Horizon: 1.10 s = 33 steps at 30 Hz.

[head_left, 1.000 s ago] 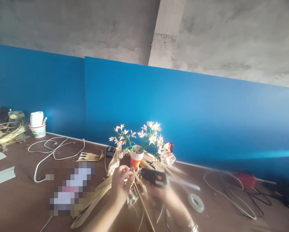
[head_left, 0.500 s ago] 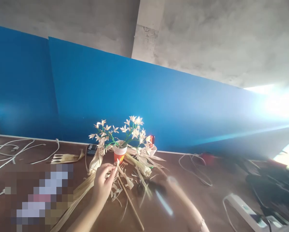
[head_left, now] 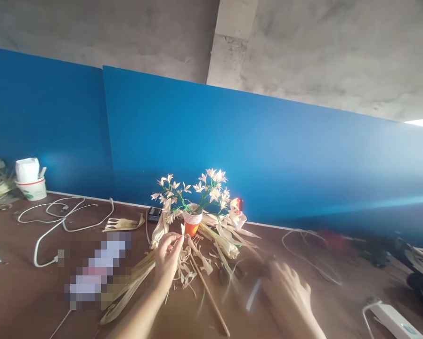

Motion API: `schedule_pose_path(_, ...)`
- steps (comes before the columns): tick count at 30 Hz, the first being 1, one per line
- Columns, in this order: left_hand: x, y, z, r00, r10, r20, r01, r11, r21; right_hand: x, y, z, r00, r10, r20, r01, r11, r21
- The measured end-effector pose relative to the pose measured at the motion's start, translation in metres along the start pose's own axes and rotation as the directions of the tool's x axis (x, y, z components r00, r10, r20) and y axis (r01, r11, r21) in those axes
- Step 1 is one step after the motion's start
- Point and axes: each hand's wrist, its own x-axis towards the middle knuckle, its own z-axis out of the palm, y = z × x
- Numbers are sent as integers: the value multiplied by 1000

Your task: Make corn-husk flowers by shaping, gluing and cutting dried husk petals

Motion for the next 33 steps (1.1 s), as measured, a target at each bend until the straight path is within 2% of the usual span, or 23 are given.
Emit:
schedule_pose_path(2,1,2,-1,999,-21,-35,21,1000,-8,6,-38,-6,980,-170,105,155,978,140)
schedule_pose_path(3,1,3,-1,998,-31,-47,30,999,-16,9,-59,-6,949,-279,144,243,943,226)
schedule_pose_path(5,2,4,-2,998,-35,-54,33,999,-30,12,-100,0,905,-389,170,305,875,376)
schedule_pose_path(6,3,4,-2,998,-30,-52,28,999,-36,12,-117,5,862,-464,202,352,837,419)
schedule_pose_path(7,4,4,-3,998,-23,-53,21,999,-40,12,-131,11,834,-503,227,374,818,438)
schedule_pose_path(9,6,3,-4,998,-11,-64,8,999,-43,14,-149,21,824,-504,260,369,824,430)
schedule_pose_path(12,7,2,-6,996,-10,-86,6,999,-50,17,-156,30,815,-503,289,371,835,406)
schedule_pose_path(17,5,1,-4,997,2,-80,-5,999,-40,13,-149,32,757,-576,309,418,790,448)
schedule_pose_path(23,1,1,-4,999,13,-39,-14,1000,-7,11,-147,38,790,-570,225,409,765,498)
schedule_pose_path(29,-1,4,-2,991,126,37,-128,991,40,23,-142,33,790,-587,176,376,691,617)
schedule_pose_path(33,-2,5,-1,990,139,40,-141,988,62,22,-144,32,783,-601,160,380,665,643)
